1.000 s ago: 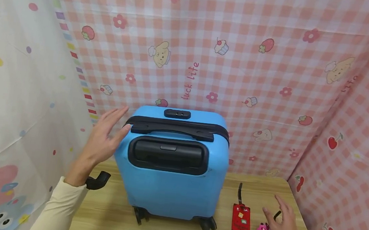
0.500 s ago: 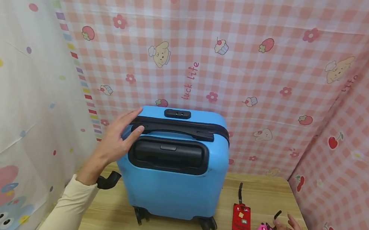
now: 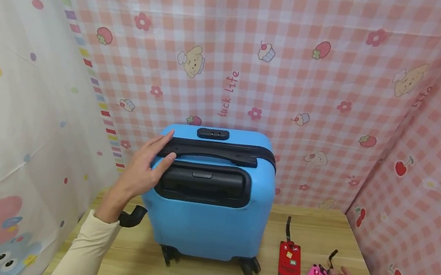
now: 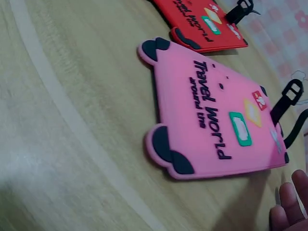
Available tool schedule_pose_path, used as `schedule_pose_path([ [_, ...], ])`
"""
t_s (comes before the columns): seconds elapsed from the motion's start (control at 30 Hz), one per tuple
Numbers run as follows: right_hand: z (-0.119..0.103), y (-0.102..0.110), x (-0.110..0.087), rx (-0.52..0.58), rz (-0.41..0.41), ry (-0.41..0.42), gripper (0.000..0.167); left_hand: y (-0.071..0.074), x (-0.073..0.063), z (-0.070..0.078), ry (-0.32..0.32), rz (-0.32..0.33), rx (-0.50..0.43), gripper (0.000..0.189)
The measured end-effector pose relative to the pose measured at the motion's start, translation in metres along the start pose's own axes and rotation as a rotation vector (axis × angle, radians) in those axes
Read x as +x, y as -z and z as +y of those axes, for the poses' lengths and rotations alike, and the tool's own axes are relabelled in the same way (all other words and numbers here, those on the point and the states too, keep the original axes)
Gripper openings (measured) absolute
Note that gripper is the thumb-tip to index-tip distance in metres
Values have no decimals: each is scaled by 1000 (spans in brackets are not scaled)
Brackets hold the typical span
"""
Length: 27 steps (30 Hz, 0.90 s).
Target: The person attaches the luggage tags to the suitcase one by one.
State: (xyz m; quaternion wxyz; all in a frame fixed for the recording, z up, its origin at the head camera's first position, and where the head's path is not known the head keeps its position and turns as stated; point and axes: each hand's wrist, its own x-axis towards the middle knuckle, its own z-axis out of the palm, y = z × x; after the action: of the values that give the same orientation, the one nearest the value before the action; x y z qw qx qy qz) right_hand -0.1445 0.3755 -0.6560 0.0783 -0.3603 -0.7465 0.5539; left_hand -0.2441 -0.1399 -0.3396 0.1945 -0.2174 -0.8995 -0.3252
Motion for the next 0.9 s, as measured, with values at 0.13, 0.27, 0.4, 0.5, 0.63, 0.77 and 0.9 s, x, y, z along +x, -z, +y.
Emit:
schedule_pose_path([
  [0.13,1,-8,1,5,-47,-16,81,0,-1,-1,4,20,1,63],
  [0.27,-1,-14,0,-139,-10,80,69,0,-1,-2,-4,40,16,64],
  [0.4,-1,-19,-2,-287,4,140,64,-1,-1,-2,-11,52,28,63],
  [0.5,0,-21,-3,-291,2,136,62,-1,-1,-2,-15,58,32,63],
  [0.63,3,-23,-2,-266,43,161,51,-4,-2,-2,-13,57,33,63],
  [0.77,9,-20,1,-259,63,210,40,-6,-3,-2,-5,53,26,63],
  [0.9,10,-21,2,-275,60,220,37,-6,-4,-2,0,54,18,63],
])
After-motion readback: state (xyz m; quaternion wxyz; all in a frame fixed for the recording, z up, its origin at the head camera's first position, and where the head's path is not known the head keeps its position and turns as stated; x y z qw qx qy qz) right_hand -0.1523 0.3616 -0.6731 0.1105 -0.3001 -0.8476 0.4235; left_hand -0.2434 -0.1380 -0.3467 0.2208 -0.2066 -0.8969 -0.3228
